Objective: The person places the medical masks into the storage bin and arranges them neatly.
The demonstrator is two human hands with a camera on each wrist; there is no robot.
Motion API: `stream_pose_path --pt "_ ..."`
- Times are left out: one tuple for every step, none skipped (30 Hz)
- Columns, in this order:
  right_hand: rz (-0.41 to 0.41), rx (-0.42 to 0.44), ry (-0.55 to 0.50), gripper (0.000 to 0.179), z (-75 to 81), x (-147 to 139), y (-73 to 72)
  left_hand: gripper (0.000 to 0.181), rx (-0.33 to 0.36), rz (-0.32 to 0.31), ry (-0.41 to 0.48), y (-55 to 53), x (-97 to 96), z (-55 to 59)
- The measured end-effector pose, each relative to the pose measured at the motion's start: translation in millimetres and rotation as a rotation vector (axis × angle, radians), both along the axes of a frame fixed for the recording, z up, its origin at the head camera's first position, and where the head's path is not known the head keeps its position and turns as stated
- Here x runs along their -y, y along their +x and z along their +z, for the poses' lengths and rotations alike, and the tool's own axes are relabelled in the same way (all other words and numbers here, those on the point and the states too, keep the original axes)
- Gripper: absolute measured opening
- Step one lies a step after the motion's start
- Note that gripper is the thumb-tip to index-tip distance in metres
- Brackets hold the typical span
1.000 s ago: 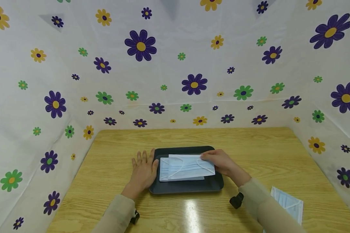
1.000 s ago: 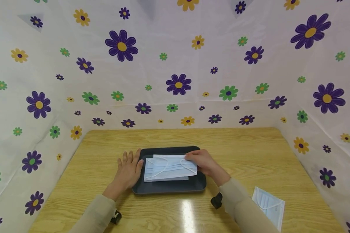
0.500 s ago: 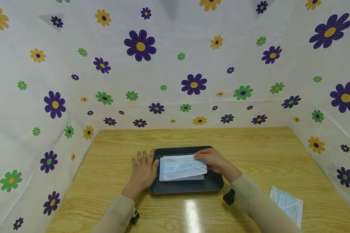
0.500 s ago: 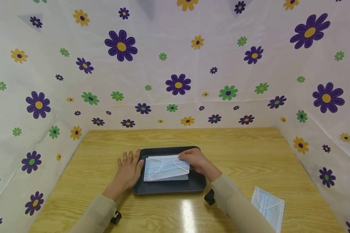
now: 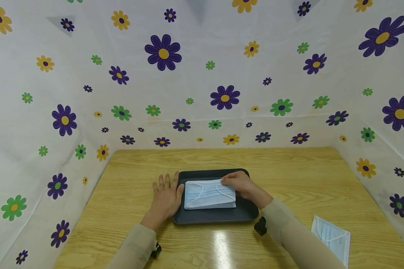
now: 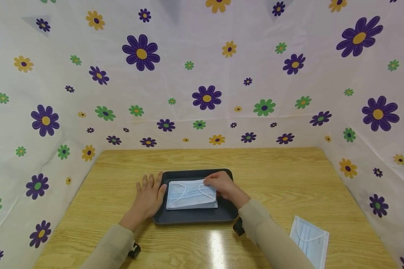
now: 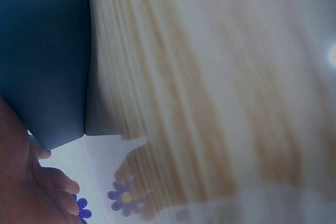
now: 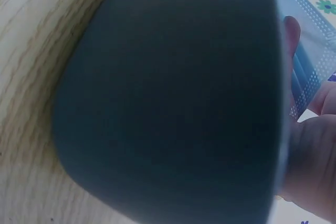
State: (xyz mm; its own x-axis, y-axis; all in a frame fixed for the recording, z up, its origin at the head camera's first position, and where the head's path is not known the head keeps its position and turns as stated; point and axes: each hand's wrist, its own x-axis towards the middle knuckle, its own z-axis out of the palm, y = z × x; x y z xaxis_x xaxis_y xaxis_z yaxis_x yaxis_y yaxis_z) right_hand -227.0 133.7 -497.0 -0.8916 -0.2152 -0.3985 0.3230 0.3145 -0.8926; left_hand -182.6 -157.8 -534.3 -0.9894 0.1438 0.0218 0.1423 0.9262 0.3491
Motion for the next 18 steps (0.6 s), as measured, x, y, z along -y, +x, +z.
stream_pose_path --pt "0.006 -0.017 0.013 0.033 0.1 0.7 -0.1 0.065 0.000 -0.001 0.000 0.0 -0.1 0.0" --pt "0.011 -0.040 0.029 0.033 0.3 1.3 -0.3 0.065 0.002 -0.001 0.000 0.0 -0.1 0.1" --pt "0.018 -0.063 0.042 0.032 0.9 1.9 -0.3 0.065 0.002 -0.001 0.000 -0.1 -0.2 0.1" --pt "0.023 -0.089 0.057 0.031 1.0 2.3 -0.4 0.065 0.003 -0.001 0.001 -0.1 -0.2 0.1" --pt "0.031 -0.116 0.070 0.031 1.2 2.5 -0.6 0.065 0.003 -0.001 0.001 -0.2 -0.1 0.1" --pt "0.037 -0.145 0.083 0.030 1.7 2.9 -0.6 0.065 0.003 -0.001 0.003 -0.2 -0.1 0.2" --pt "0.041 -0.173 0.096 0.029 2.1 3.3 -0.6 0.065 0.003 -0.001 0.004 -0.3 0.0 0.2" --pt "0.040 -0.192 0.108 0.028 2.6 3.7 -0.5 0.065 0.005 -0.001 0.005 -0.3 0.1 0.3" --pt "0.039 -0.205 0.119 0.028 3.0 4.2 -0.4 0.065 0.005 0.000 0.006 -0.4 0.2 0.3" --pt "0.039 -0.221 0.133 0.027 3.4 4.7 -0.3 0.065 0.005 0.000 0.006 -0.4 0.3 0.3" --pt "0.040 -0.236 0.146 0.027 4.2 5.2 -0.2 0.065 0.006 0.000 0.008 -0.4 0.3 0.4" --pt "0.037 -0.246 0.156 0.027 4.8 6.0 -0.1 0.065 0.007 -0.001 0.008 -0.4 0.4 0.3" --pt "0.037 -0.255 0.164 0.027 5.5 6.3 0.0 0.065 0.007 -0.001 0.007 -0.4 0.3 0.5" --pt "0.037 -0.263 0.169 0.027 6.2 6.6 0.2 0.065 0.007 -0.001 0.007 -0.4 0.2 0.6" --pt "0.039 -0.269 0.169 0.028 6.6 6.8 0.5 0.065 0.007 0.000 0.005 -0.3 0.1 0.7" --pt "0.041 -0.275 0.169 0.028 7.2 6.9 0.9 0.065 0.006 0.000 0.004 -0.2 -0.1 0.8" --pt "0.041 -0.278 0.164 0.028 7.5 6.9 1.3 0.065 0.007 0.000 0.002 -0.2 -0.2 0.8" --pt "0.043 -0.282 0.162 0.028 7.2 6.9 1.6 0.065 0.007 0.001 -0.001 -0.1 -0.4 0.8"
